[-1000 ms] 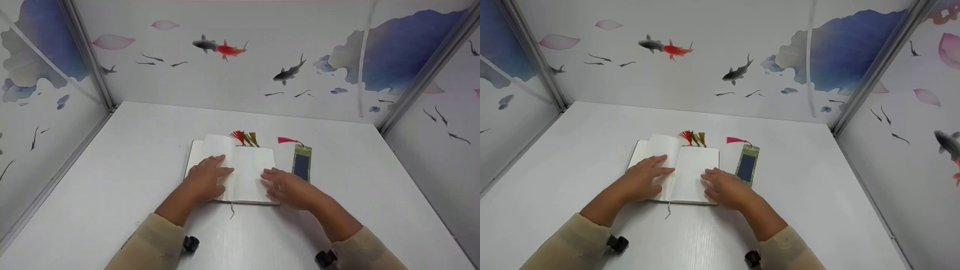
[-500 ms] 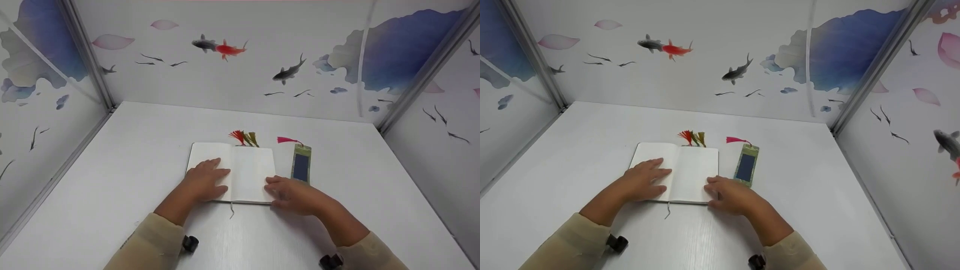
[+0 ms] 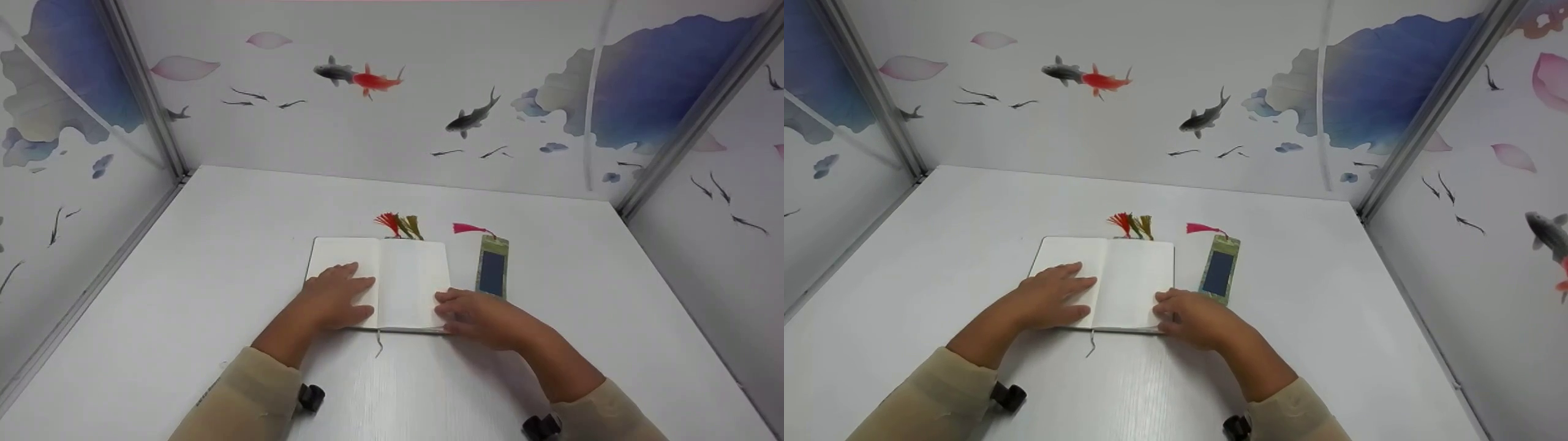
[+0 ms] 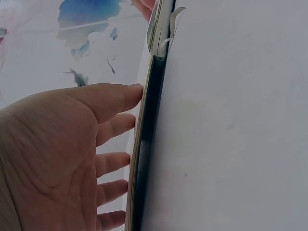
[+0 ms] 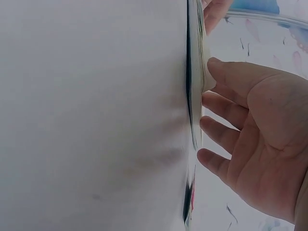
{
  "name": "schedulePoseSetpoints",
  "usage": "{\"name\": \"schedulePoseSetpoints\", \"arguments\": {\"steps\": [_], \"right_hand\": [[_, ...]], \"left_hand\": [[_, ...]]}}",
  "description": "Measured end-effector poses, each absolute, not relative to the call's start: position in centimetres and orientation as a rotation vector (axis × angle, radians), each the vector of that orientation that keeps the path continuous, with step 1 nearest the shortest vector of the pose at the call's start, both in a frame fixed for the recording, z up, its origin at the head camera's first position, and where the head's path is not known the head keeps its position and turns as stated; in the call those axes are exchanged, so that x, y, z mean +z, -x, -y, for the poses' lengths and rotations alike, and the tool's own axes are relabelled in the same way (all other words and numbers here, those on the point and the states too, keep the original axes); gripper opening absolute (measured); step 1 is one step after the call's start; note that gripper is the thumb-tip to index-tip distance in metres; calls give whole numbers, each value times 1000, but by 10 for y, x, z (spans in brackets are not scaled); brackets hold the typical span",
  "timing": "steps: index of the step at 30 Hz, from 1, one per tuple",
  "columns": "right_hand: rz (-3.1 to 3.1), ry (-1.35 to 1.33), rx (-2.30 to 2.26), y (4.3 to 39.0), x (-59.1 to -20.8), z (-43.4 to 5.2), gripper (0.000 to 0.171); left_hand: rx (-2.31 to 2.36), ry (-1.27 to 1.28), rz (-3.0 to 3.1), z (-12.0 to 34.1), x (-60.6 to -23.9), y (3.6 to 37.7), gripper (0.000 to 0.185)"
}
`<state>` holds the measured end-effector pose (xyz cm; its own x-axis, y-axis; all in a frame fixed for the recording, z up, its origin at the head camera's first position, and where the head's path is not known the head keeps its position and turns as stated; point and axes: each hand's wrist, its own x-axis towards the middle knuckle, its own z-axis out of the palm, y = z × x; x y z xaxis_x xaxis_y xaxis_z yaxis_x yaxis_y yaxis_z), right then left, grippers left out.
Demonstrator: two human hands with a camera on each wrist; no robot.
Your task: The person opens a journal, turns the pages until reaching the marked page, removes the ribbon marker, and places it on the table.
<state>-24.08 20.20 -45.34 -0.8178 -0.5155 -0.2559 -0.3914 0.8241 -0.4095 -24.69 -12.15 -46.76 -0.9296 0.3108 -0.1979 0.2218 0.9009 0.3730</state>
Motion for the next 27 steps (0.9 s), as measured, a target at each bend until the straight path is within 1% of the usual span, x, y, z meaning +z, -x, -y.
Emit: {"name": "schedulePoseSetpoints", "arguments": {"steps": [4, 8, 17, 19, 22, 27], "right_hand": [[-2654, 675, -590, 241, -453, -204, 30], [-2697, 610, -669, 241, -453, -202, 19], [-2827, 398, -727, 241, -447, -194, 15], [-2845, 393, -768, 241, -445, -193, 14], [-2871, 457, -820, 241, -443, -190, 13], [-2926, 534, -851, 241, -437, -184, 13]], "left_hand": [[493, -391, -2816, 121, -469, 247, 64], [488, -392, -2809, 120, -468, 247, 65], [462, -396, -2808, 120, -466, 246, 64], [452, -399, -2812, 120, -466, 246, 64], [472, -407, -2815, 120, -464, 245, 66], [491, -411, -2810, 119, -463, 244, 78]]}}
